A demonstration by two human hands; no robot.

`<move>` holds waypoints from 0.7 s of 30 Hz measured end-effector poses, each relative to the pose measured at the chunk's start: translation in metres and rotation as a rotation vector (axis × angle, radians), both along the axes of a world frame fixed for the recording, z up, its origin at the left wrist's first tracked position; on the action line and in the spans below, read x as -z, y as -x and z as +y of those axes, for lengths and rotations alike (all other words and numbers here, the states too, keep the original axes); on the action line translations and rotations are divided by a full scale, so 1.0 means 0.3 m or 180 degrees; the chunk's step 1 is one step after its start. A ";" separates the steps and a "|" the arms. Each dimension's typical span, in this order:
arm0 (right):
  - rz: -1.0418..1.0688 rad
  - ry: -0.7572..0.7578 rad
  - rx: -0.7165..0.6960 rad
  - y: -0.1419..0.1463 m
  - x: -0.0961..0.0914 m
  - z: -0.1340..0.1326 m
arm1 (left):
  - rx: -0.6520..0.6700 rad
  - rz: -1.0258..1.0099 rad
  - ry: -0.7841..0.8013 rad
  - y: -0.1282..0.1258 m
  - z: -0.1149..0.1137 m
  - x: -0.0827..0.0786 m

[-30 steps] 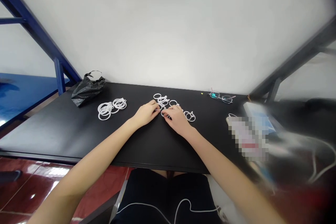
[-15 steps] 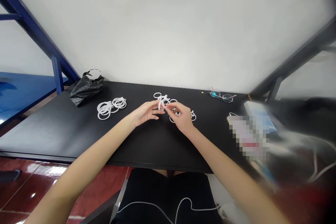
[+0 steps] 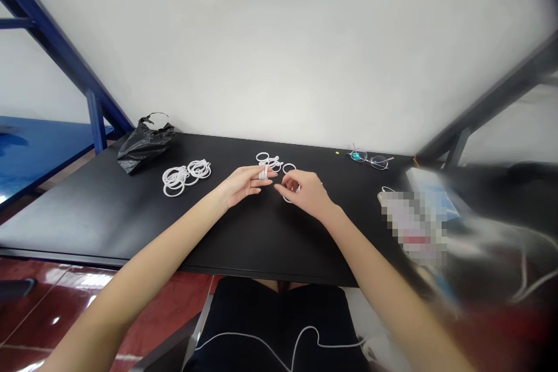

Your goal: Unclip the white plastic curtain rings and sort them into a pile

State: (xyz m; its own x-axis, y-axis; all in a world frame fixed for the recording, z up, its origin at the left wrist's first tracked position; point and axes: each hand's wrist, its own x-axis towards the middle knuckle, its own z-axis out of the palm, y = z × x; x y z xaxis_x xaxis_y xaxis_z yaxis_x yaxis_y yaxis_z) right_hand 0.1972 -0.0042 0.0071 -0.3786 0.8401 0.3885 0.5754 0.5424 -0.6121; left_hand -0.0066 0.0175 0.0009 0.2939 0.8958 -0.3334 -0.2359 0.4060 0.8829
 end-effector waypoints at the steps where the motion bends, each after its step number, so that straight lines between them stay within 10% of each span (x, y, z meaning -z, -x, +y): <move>1: -0.0400 0.0049 -0.0002 -0.003 -0.009 -0.009 | -0.0043 0.0050 -0.0021 0.002 0.000 0.001; 6: -0.0996 0.0267 -0.0114 0.018 -0.009 -0.048 | -0.0050 0.0100 -0.0086 0.005 -0.002 0.002; 13: 0.1347 0.1706 -0.0142 0.009 -0.009 -0.003 | -0.0060 -0.0099 0.0068 0.011 0.008 -0.006; 21: 0.2420 0.1374 0.0204 0.017 -0.016 0.015 | 0.0283 -0.0328 0.0338 -0.012 -0.021 -0.039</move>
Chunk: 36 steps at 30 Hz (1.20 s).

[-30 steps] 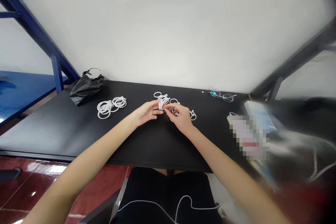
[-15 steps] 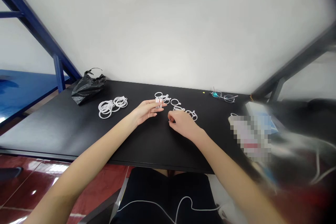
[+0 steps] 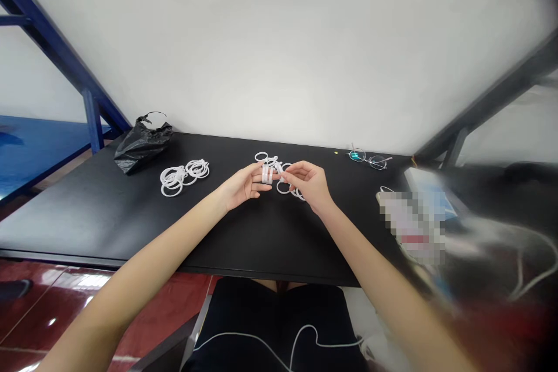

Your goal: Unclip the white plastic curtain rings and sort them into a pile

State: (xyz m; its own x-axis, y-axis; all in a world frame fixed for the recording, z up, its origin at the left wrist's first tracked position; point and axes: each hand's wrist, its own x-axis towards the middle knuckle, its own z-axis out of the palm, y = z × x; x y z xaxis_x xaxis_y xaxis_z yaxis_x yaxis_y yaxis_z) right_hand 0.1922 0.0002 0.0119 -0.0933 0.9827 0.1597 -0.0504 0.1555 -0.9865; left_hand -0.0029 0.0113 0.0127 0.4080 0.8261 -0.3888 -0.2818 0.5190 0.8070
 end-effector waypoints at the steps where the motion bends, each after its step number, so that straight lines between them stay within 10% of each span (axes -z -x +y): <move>1: -0.0098 -0.0085 -0.0053 0.005 0.008 -0.003 | -0.0004 -0.0024 0.0001 -0.004 -0.004 0.000; 20: -0.0751 -0.0461 -0.0012 0.002 0.061 0.021 | 0.0422 0.0877 -0.1205 -0.031 -0.037 0.031; 29: -0.3024 -0.1154 -0.0476 -0.008 0.056 -0.005 | -0.0466 0.0638 -0.0661 -0.002 0.004 0.037; 36: -0.0763 -0.0174 -0.0311 -0.011 0.054 0.026 | -0.0384 0.0151 -0.0280 0.013 0.025 0.045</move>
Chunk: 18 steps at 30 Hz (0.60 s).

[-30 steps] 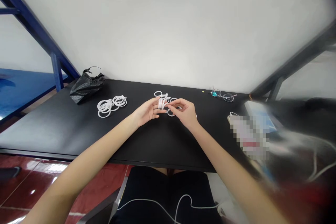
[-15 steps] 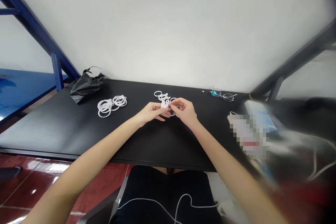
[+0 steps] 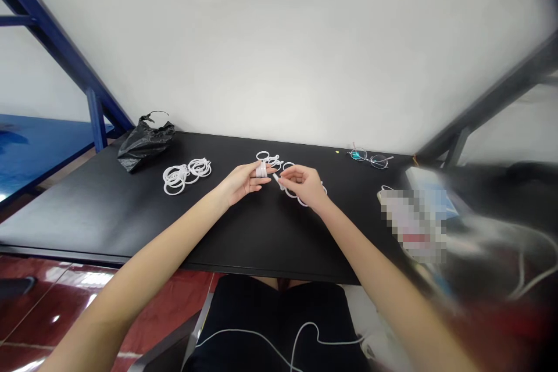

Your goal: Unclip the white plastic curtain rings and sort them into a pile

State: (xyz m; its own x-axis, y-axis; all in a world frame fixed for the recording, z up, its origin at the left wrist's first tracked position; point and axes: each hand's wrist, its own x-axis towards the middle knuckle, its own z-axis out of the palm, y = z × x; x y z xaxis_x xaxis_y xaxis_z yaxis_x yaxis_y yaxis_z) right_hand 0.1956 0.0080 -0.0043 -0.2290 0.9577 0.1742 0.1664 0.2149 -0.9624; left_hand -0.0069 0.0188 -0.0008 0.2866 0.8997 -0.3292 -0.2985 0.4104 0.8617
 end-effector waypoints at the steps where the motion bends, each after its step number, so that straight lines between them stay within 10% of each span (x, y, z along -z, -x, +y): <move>1: 0.0352 0.0259 0.0055 -0.004 -0.008 0.005 | -0.0040 0.0049 -0.0027 -0.001 0.000 0.000; 10: 0.1104 0.0853 0.0332 -0.004 -0.022 0.006 | 0.0018 0.0153 0.0005 -0.022 -0.014 0.004; 18: -0.1184 -0.1302 -0.0354 0.020 0.035 -0.027 | -0.0262 0.0345 -0.0308 -0.053 -0.011 0.061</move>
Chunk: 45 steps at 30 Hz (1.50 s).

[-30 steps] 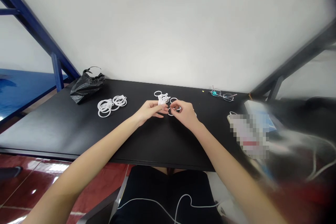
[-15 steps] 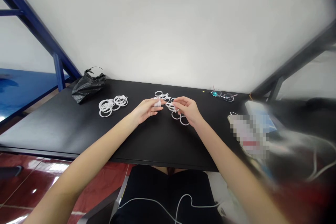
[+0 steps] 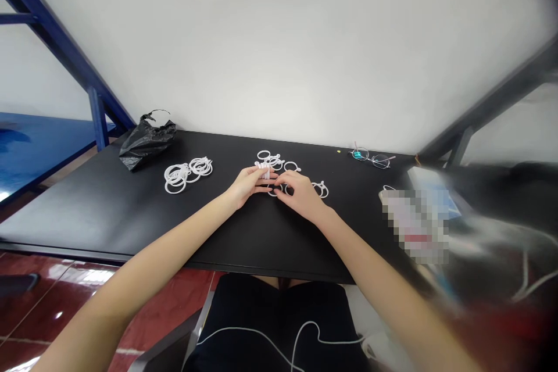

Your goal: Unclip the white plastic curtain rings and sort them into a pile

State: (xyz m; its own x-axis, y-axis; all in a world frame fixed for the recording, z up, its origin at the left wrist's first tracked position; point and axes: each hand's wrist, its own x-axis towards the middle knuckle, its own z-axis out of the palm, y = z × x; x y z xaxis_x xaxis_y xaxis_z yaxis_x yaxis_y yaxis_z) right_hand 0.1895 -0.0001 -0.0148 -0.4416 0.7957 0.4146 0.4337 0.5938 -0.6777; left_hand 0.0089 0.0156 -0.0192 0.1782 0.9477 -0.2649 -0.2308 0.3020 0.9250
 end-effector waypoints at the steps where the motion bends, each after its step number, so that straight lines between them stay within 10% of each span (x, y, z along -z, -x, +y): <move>1: -0.0261 -0.0219 -0.0012 0.001 0.002 -0.005 | -0.0011 0.0045 -0.0054 -0.002 0.000 0.001; 7: -0.0919 -0.0473 -0.0034 -0.011 -0.001 0.000 | -0.0183 0.0350 -0.0332 0.008 0.006 -0.017; 15: 0.1351 0.1194 0.0507 -0.032 -0.033 0.048 | 0.0148 -0.0066 -0.0038 0.020 0.020 -0.018; 31: 0.1117 0.0674 0.0423 -0.001 -0.018 0.014 | 0.0667 -0.0315 0.0157 0.002 -0.008 -0.017; 45: 0.1725 0.1747 0.0251 0.007 -0.025 0.015 | 0.0653 0.0211 -0.0217 0.006 -0.024 -0.024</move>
State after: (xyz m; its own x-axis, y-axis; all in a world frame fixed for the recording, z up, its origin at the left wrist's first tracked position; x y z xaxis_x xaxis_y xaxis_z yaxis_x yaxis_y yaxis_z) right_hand 0.1874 0.0044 -0.0074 -0.2232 0.9702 0.0938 -0.0152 0.0928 -0.9956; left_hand 0.0073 0.0083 -0.0120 0.3533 0.9095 -0.2191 -0.1091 0.2727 0.9559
